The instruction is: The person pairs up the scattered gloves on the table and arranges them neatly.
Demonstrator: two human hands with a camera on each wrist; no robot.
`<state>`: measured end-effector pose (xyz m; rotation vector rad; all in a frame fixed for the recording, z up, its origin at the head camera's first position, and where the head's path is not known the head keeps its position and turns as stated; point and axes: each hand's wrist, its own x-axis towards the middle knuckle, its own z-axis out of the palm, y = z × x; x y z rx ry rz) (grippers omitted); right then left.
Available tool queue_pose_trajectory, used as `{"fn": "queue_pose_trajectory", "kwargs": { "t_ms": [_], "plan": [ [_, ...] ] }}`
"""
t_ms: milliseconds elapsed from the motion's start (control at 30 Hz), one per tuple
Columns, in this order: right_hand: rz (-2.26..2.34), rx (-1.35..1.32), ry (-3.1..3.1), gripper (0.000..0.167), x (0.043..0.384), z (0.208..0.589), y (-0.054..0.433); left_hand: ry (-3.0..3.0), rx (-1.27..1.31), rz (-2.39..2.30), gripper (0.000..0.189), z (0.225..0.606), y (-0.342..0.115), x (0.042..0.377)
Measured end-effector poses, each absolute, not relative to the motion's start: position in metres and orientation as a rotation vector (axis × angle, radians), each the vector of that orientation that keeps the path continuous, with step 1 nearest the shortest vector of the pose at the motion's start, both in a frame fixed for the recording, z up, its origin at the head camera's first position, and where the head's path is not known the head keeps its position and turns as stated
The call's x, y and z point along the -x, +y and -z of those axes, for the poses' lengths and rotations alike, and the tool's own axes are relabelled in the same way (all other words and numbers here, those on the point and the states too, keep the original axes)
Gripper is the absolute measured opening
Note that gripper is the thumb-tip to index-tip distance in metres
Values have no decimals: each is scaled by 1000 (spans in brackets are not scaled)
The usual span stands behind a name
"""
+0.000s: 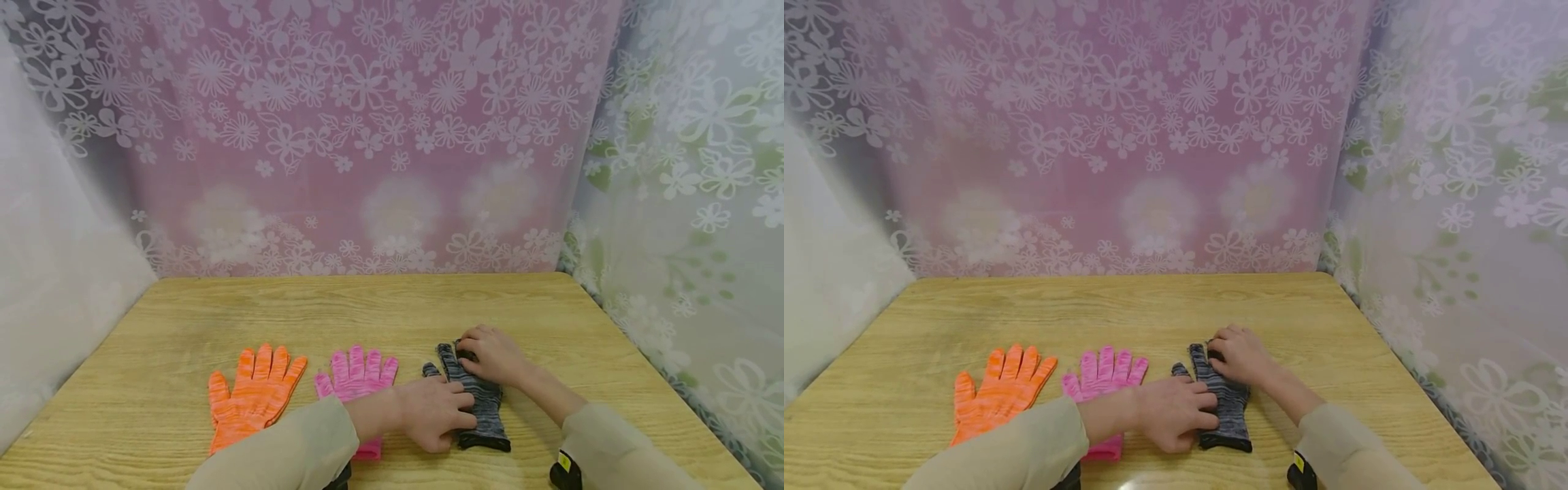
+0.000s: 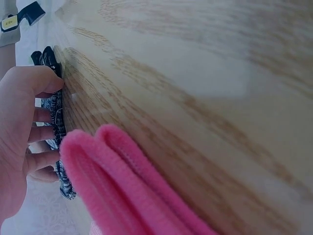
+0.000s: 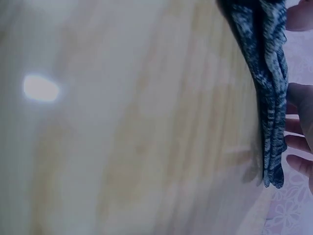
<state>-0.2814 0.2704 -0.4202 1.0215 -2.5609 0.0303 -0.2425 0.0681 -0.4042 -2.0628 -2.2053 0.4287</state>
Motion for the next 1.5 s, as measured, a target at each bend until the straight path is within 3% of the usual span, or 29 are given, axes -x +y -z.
{"fn": "queue_pose_trajectory", "kwargs": {
  "t_ms": [567,1500],
  "plan": [
    [-146,-1271,-2375,15,299,417,254,-2227,2068,-449,32,403,68,241],
    [-171,-1325,-2316,14,305,419,251,-2193,2069,-445,34,404,67,243]
  ]
}}
